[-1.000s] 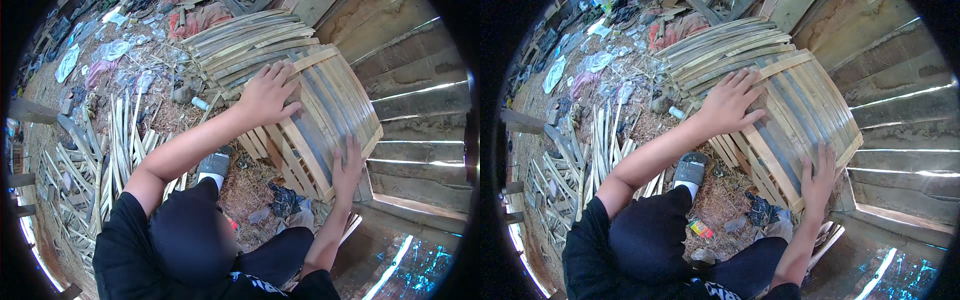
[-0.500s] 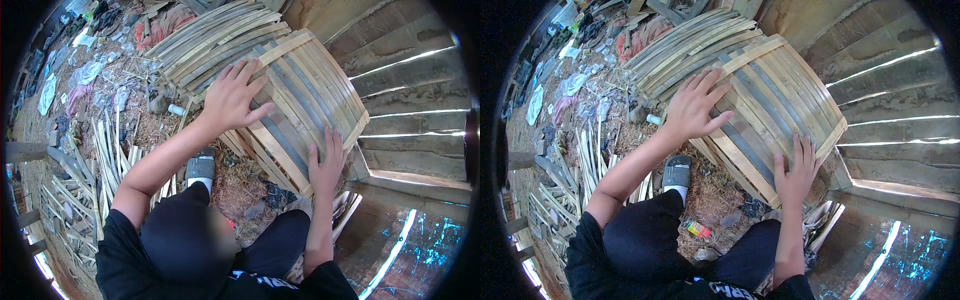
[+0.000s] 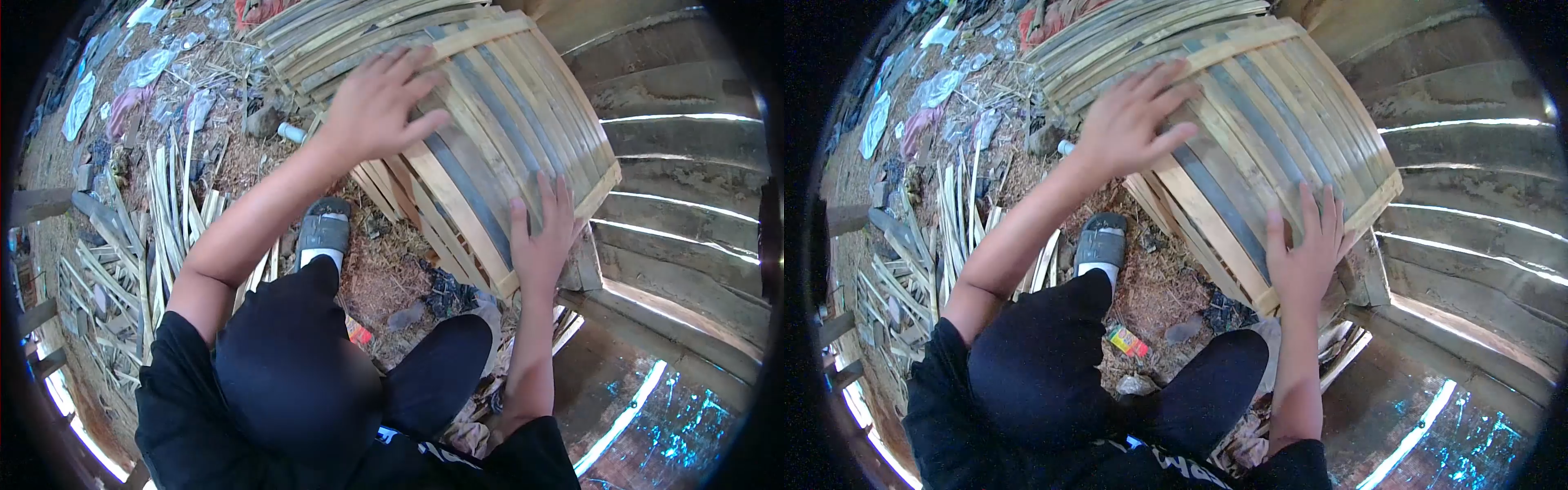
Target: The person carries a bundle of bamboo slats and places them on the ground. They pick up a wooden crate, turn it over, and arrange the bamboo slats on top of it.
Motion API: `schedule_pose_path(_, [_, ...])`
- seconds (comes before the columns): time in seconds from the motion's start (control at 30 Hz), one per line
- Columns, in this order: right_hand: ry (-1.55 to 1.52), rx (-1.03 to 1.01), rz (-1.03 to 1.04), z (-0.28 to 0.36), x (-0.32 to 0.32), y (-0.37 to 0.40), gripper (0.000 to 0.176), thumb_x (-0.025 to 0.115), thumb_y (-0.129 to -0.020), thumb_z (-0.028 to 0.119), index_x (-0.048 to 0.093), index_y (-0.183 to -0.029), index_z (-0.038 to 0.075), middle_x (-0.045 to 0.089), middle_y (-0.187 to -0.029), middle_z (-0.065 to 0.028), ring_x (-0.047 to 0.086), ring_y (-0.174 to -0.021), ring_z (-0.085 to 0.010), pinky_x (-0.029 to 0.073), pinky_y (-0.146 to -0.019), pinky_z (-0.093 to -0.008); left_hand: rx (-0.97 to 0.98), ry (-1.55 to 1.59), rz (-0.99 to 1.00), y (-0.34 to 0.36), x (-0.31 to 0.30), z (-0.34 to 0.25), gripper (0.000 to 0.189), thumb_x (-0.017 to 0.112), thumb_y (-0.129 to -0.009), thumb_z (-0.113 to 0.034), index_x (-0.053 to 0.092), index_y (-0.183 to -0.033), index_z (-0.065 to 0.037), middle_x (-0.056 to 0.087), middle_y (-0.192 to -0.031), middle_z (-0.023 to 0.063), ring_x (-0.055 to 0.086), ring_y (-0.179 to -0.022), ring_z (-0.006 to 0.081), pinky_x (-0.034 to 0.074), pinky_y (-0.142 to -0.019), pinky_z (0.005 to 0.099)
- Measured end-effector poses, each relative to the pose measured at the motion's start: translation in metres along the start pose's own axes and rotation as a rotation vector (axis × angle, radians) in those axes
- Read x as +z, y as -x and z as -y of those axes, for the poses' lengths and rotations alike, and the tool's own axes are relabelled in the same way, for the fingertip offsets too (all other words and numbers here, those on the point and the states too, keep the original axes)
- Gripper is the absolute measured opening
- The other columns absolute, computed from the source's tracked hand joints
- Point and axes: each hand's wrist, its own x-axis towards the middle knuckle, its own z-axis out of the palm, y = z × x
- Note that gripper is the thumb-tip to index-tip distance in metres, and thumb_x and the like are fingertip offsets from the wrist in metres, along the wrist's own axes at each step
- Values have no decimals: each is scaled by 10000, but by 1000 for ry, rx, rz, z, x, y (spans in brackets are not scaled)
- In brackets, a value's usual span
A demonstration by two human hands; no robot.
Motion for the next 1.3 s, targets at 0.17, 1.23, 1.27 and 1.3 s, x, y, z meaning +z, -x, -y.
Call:
schedule_pose_path(0.17, [-18, -16, -29, -20, 7, 16, 607, 714, -995, 461, 601, -1553, 251, 461, -1687, -131, 361, -1597, -376, 141, -1293, -687, 33, -56, 35, -1, -2, -17, 599, 561, -1039, -592, 670, -1452, -172, 526, -1613, 152, 513, -1464, 394, 419, -1191, 521])
schedule_pose_path(1.23, [-19, 87, -140, -13, 15, 18, 609, 674, -993, 545, 641, -1505, 216, 509, -1651, -127, 402, -1570, -373, 146, -1292, -695, 59, -80, 29, 1, 7, -11, 565, 541, -1051, -588, 627, -1520, -285, 540, -1627, 85, 592, -1377, 392, 443, -1174, 481])
schedule_pose_path(1.27, [-36, 91, -138, -15, 14, 21, 603, 673, -994, 542, 646, -1502, 219, 515, -1647, -127, 407, -1568, -375, 144, -1293, -694, 61, -75, 28, 2, 7, -12, 565, 541, -1051, -588, 627, -1520, -285, 540, -1627, 85, 592, -1377, 392, 443, -1174, 481])
schedule_pose_path(1.3, [-33, 94, -140, -15, 14, 22, 603, 673, -994, 542, 646, -1502, 219, 515, -1647, -127, 407, -1568, -375, 144, -1293, -694, 40, -44, 56, 2, 7, -12, 564, 541, -1050, -588, 627, -1520, -289, 540, -1627, 92, 583, -1389, 393, 444, -1173, 480])
